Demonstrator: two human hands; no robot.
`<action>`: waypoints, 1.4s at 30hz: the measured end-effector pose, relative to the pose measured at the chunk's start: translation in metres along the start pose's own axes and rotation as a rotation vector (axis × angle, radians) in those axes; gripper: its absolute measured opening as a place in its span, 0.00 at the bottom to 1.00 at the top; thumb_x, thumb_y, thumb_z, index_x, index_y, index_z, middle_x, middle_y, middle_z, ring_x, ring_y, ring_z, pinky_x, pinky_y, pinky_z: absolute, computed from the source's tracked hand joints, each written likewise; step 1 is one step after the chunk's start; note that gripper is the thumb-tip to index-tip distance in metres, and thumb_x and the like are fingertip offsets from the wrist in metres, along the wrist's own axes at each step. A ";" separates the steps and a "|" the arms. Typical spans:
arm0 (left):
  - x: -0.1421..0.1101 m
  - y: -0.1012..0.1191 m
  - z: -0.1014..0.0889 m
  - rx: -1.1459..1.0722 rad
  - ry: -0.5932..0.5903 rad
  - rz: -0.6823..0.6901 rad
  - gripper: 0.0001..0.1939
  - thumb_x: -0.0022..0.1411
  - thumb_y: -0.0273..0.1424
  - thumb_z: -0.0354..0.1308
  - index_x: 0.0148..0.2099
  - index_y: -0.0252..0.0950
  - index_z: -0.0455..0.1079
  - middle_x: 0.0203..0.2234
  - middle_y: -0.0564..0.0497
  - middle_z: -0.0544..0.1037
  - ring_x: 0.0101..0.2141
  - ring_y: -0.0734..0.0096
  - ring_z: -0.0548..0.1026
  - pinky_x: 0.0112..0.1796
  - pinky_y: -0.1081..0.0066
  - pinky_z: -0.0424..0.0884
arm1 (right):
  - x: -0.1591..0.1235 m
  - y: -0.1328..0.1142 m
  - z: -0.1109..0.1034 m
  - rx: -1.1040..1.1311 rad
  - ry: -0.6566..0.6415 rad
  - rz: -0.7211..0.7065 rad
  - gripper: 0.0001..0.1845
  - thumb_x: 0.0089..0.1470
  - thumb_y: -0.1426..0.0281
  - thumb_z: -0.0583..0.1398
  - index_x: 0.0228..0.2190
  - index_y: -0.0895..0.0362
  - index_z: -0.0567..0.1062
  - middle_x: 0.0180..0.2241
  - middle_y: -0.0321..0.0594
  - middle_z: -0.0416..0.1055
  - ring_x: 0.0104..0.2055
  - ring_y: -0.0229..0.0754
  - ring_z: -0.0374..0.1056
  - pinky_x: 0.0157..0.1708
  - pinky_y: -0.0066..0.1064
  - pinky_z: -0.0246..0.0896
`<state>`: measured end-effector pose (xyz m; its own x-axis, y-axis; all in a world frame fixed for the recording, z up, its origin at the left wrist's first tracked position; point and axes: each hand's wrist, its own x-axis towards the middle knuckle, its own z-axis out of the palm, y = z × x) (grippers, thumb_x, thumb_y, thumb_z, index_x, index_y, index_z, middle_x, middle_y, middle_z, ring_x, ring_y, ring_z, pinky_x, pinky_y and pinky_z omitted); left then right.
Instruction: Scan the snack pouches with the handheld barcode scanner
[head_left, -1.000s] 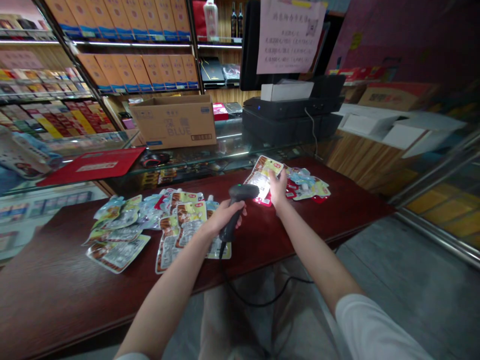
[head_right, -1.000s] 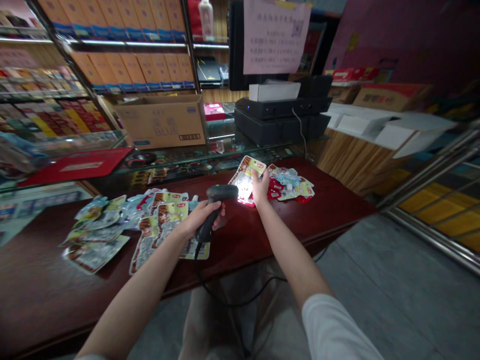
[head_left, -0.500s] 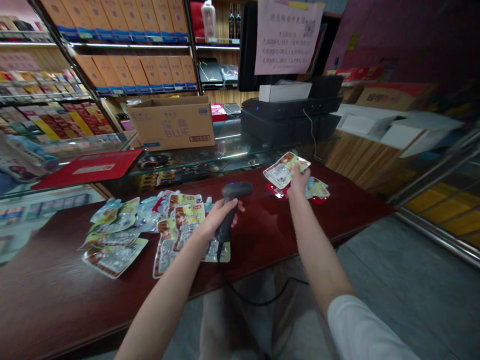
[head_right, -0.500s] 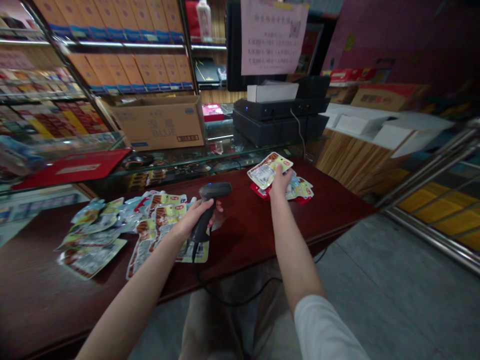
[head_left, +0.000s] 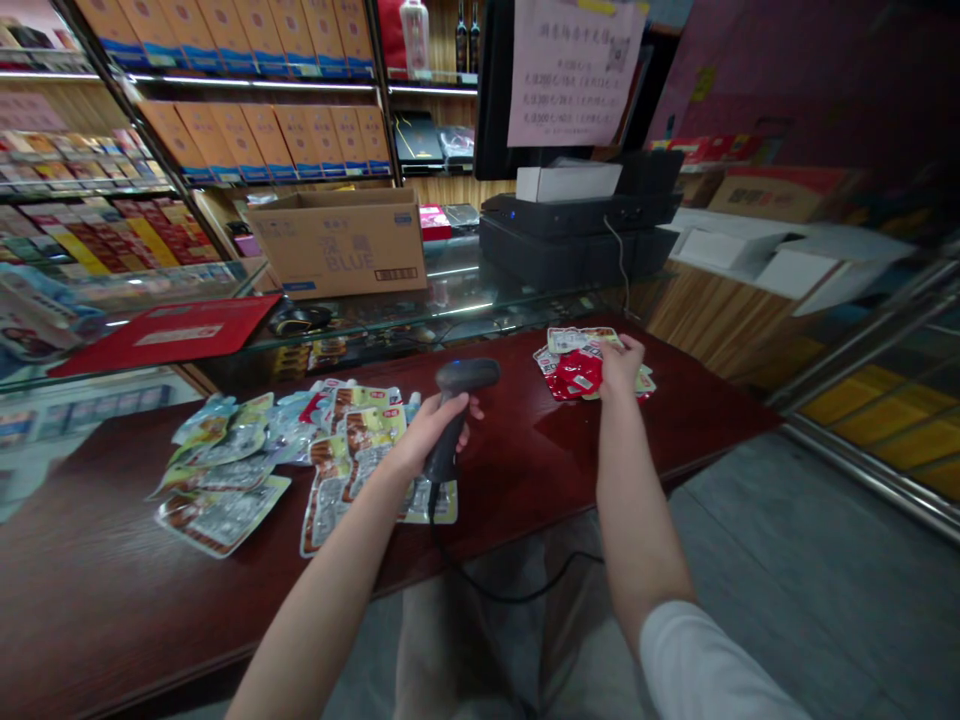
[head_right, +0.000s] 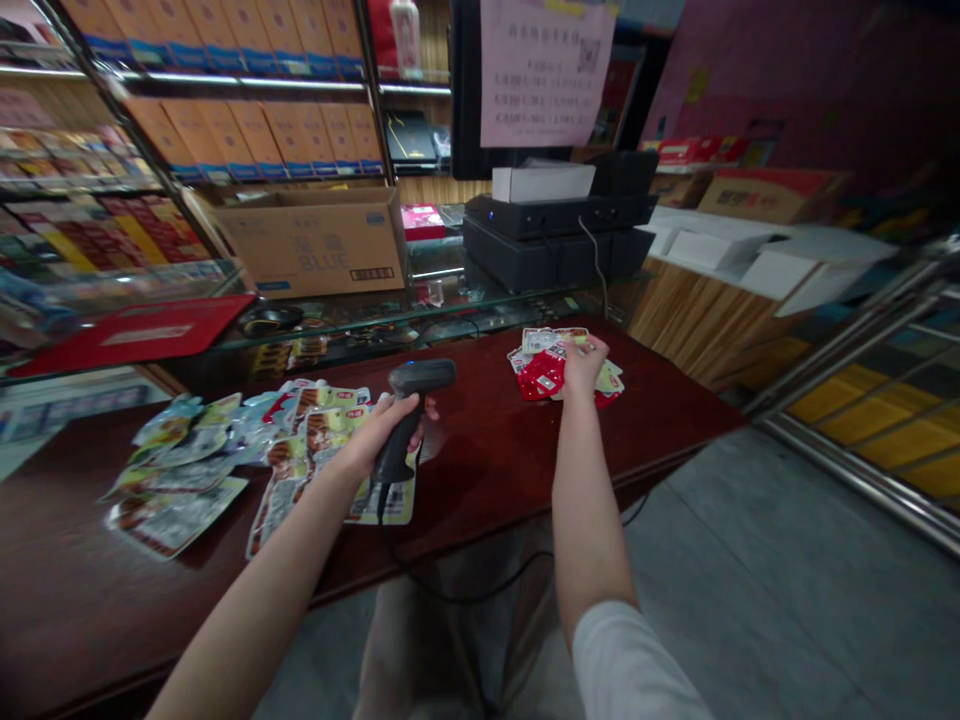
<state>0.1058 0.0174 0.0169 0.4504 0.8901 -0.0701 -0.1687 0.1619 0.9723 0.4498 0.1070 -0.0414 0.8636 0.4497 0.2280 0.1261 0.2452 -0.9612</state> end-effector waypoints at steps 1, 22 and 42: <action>0.000 0.000 0.000 -0.005 0.002 0.004 0.30 0.49 0.51 0.67 0.42 0.31 0.70 0.34 0.45 0.80 0.17 0.80 0.68 0.17 0.75 0.63 | -0.004 -0.003 0.003 0.023 -0.026 -0.032 0.17 0.46 0.68 0.64 0.39 0.54 0.66 0.39 0.38 0.66 0.45 0.42 0.69 0.54 0.43 0.64; -0.002 -0.015 0.013 0.181 -0.162 -0.069 0.25 0.57 0.53 0.60 0.32 0.33 0.69 0.15 0.53 0.71 0.16 0.76 0.68 0.19 0.76 0.63 | -0.088 -0.011 0.054 0.111 -0.468 -0.250 0.16 0.49 0.63 0.64 0.40 0.52 0.68 0.35 0.36 0.68 0.40 0.41 0.67 0.49 0.39 0.65; -0.001 0.008 -0.009 -0.017 0.084 0.042 0.30 0.48 0.53 0.68 0.39 0.30 0.70 0.31 0.47 0.79 0.17 0.80 0.69 0.17 0.76 0.63 | 0.008 -0.001 0.025 -1.145 -0.709 -0.729 0.21 0.59 0.72 0.51 0.47 0.54 0.79 0.57 0.50 0.69 0.59 0.60 0.59 0.60 0.61 0.49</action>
<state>0.0965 0.0218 0.0230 0.3673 0.9288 -0.0490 -0.2009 0.1307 0.9709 0.4442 0.1311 -0.0345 0.0873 0.9149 0.3941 0.9902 -0.0364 -0.1350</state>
